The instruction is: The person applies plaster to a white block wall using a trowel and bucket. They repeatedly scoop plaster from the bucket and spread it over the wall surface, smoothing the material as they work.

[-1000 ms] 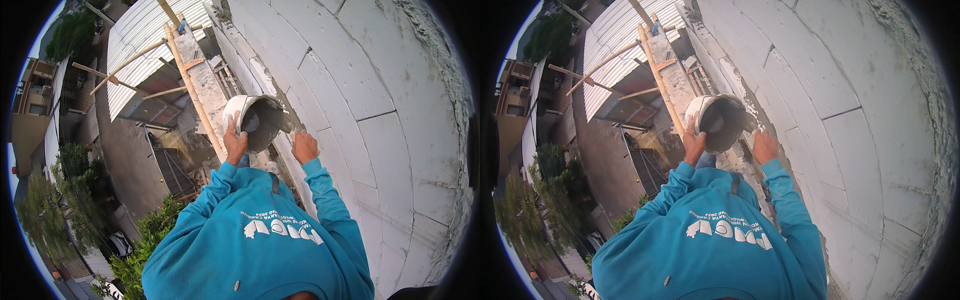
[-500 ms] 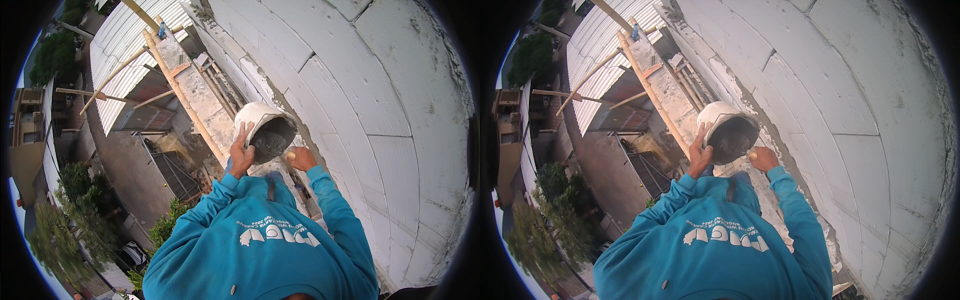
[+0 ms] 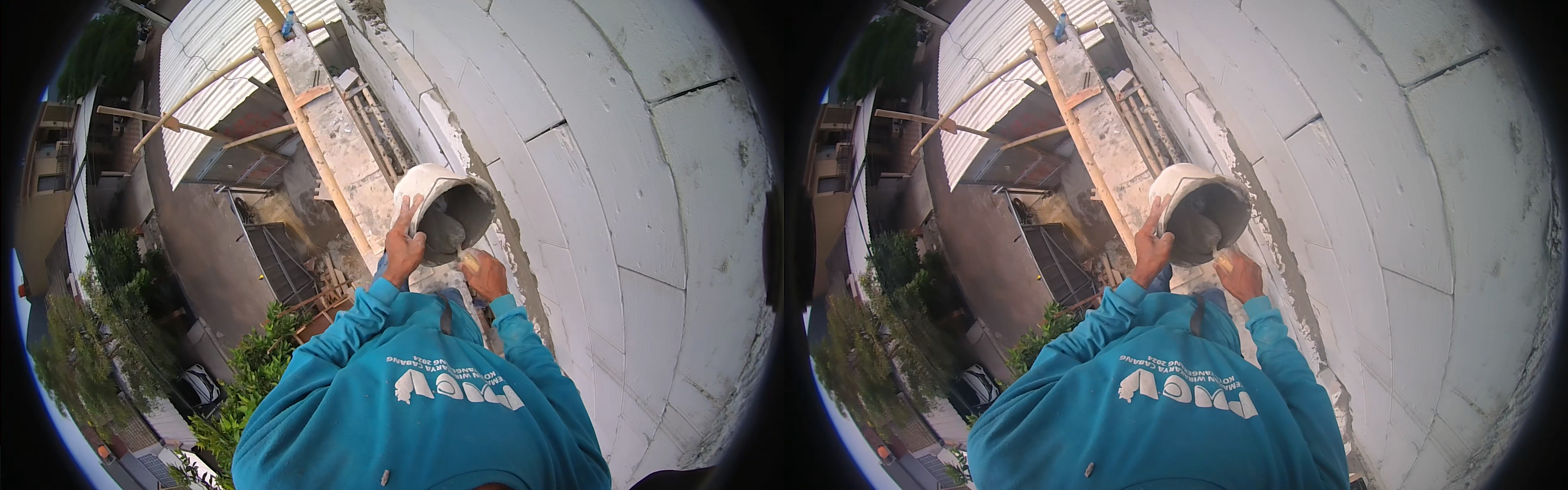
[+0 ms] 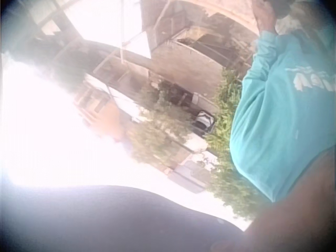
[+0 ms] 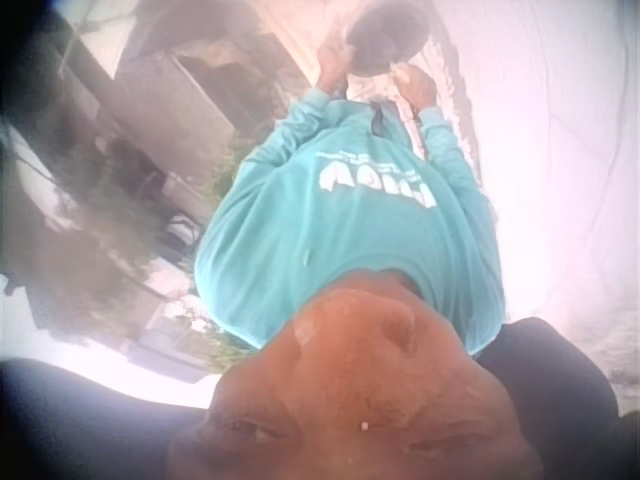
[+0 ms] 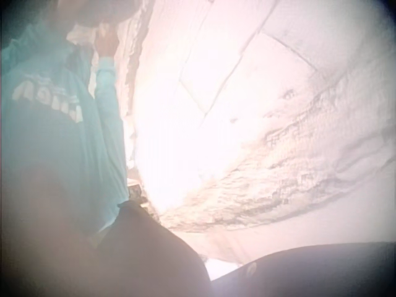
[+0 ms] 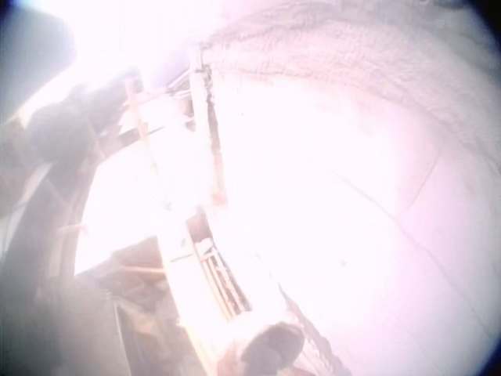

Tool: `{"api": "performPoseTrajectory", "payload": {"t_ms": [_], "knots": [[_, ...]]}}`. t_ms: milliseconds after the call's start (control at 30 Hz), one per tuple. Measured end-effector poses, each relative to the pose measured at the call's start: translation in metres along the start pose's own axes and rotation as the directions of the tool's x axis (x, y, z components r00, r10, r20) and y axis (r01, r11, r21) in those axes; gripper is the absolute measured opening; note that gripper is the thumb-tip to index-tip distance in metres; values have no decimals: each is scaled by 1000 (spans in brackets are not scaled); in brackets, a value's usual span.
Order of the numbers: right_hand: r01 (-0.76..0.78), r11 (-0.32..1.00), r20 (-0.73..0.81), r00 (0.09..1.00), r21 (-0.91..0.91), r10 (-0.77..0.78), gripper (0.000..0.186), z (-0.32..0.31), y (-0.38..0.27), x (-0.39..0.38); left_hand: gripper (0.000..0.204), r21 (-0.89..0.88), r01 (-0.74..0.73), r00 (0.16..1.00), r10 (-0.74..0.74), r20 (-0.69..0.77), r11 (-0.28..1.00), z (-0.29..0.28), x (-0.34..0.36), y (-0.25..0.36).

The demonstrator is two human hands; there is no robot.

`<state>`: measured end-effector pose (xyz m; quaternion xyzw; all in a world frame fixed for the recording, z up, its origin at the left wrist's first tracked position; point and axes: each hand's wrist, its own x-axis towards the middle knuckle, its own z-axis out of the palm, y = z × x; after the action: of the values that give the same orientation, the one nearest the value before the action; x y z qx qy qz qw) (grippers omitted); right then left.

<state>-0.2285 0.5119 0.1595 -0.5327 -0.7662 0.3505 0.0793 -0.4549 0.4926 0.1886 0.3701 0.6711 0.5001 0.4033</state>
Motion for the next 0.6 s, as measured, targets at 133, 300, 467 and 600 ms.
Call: {"api": "performPoseTrajectory", "payload": {"t_ms": [133, 300, 467, 600], "knots": [[-50, 993, -44, 998, -111, 46, 37, -14, -7, 1, 75, 88, 5, 1000, -3, -28, 996, 3, 5, -6], [-145, 941, -90, 988, -306, 124, 38, -33, -5, 17, 76, 75, -2, 1000, -1, 31, 997, 3, 22, -9], [-237, 895, -96, 971, -378, 217, 37, -34, -11, 38, 77, 139, -31, 993, 15, 119, 990, -4, 47, -6], [-314, 865, -70, 947, -391, 313, 39, -23, -32, 49, 77, 174, 3, 982, -36, 187, 985, -17, 67, -2]]}}
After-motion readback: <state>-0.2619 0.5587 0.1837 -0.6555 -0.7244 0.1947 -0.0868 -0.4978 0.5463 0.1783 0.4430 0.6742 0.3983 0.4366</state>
